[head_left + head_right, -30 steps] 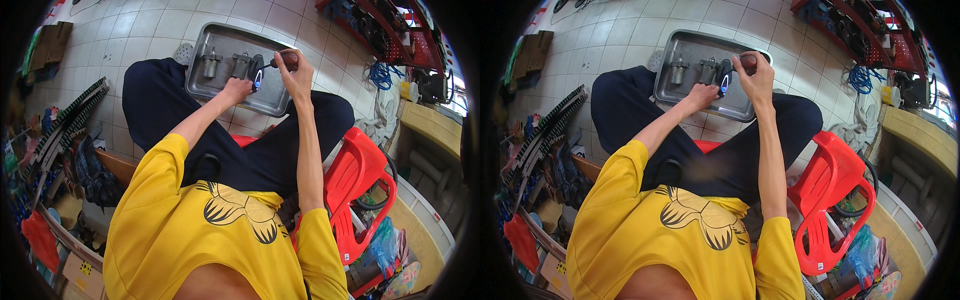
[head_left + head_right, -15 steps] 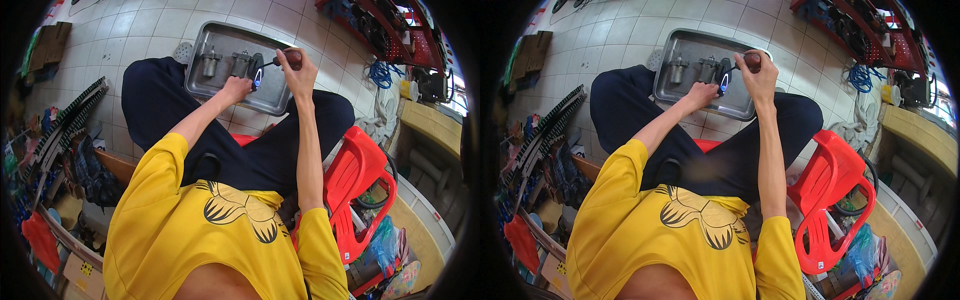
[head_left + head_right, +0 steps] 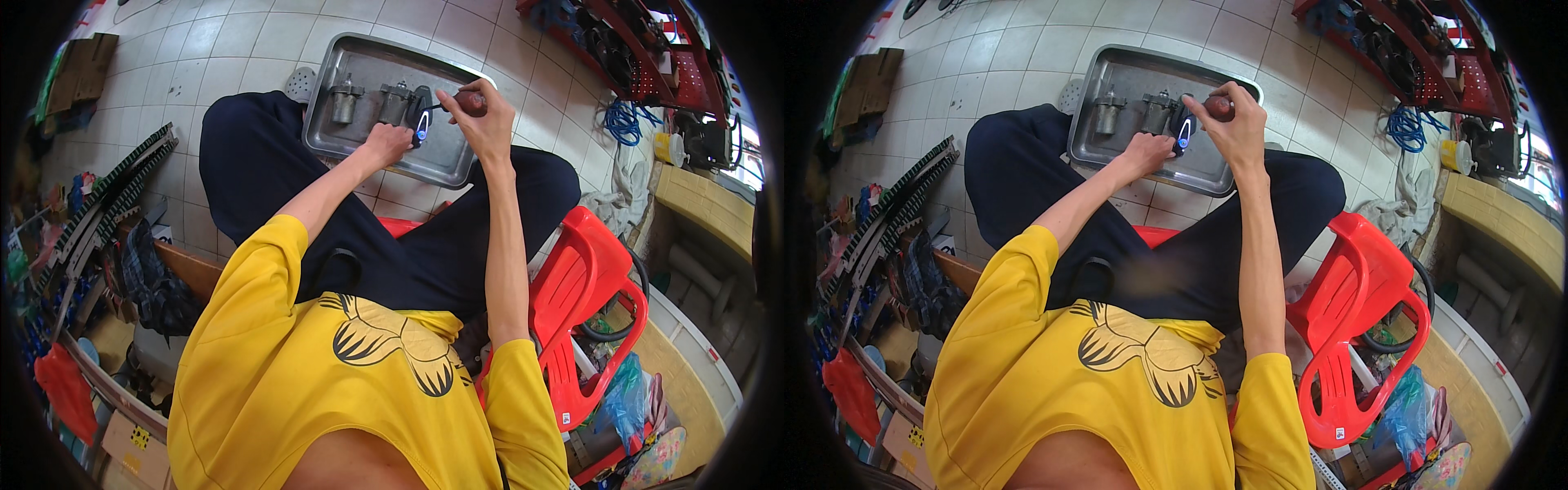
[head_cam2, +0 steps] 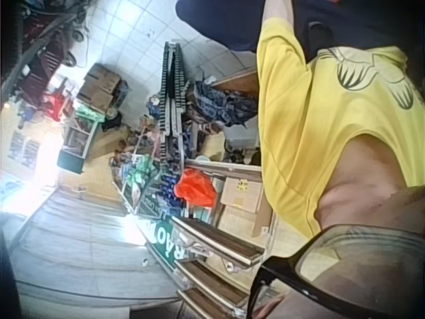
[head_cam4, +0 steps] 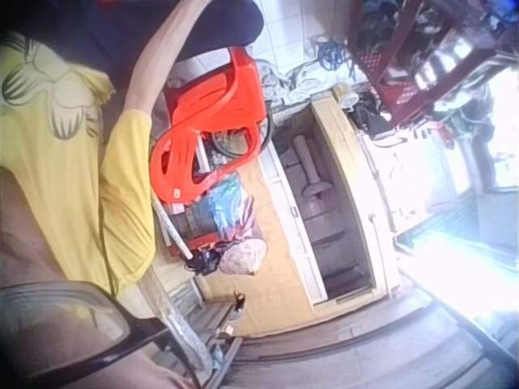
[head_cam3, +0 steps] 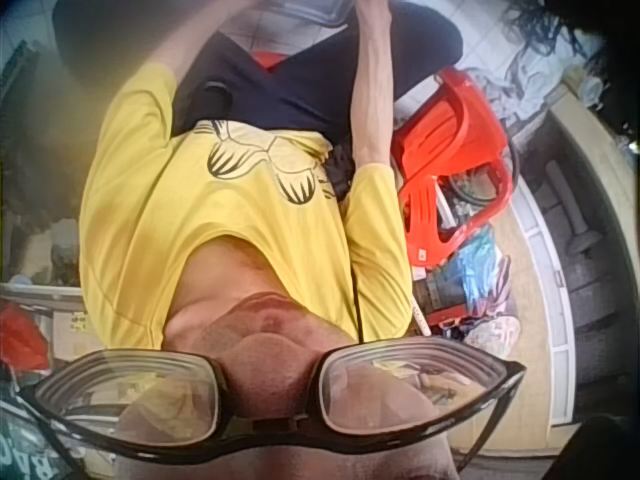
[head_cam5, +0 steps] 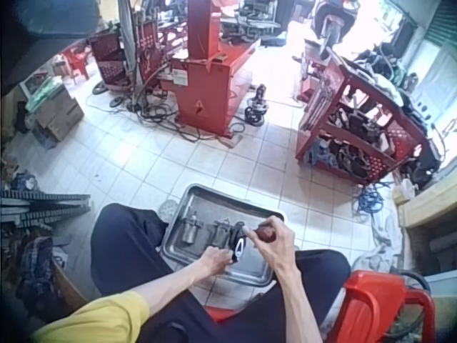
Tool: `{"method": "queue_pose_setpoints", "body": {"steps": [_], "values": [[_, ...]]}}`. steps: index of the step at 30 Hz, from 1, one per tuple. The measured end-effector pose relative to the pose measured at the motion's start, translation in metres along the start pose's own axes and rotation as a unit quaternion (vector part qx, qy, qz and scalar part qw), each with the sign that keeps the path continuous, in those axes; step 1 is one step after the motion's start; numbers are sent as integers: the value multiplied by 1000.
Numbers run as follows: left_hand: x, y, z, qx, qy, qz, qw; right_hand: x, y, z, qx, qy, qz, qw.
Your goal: The person uses a screwdriver to work on a small mechanical component inside a metal tray. They hold the component by hand, turning it over several times to access and adjust different sides using the tool.
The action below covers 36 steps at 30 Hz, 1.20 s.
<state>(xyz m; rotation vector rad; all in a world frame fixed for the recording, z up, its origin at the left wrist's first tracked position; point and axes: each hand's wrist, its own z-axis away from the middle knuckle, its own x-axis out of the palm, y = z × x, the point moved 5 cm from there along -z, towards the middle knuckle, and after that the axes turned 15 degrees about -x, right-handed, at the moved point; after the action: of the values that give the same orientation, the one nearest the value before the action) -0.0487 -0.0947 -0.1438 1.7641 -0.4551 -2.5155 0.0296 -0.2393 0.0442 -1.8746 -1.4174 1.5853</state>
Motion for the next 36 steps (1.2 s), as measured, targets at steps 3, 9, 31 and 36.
{"method": "queue_pose_setpoints", "body": {"steps": [3,9,31,36], "values": [[0,-1,1,-3,-4,1,1000,3,-7,0,21,5,-29,999],[-2,0,0,-25,-14,20,999,4,-11,-2,-33,-29,24,999],[0,0,-1,-10,-13,8,1000,-5,-22,0,-34,-72,20,997],[-1,2,-2,-9,-21,17,1000,13,-22,-3,-78,-58,70,993]]}}
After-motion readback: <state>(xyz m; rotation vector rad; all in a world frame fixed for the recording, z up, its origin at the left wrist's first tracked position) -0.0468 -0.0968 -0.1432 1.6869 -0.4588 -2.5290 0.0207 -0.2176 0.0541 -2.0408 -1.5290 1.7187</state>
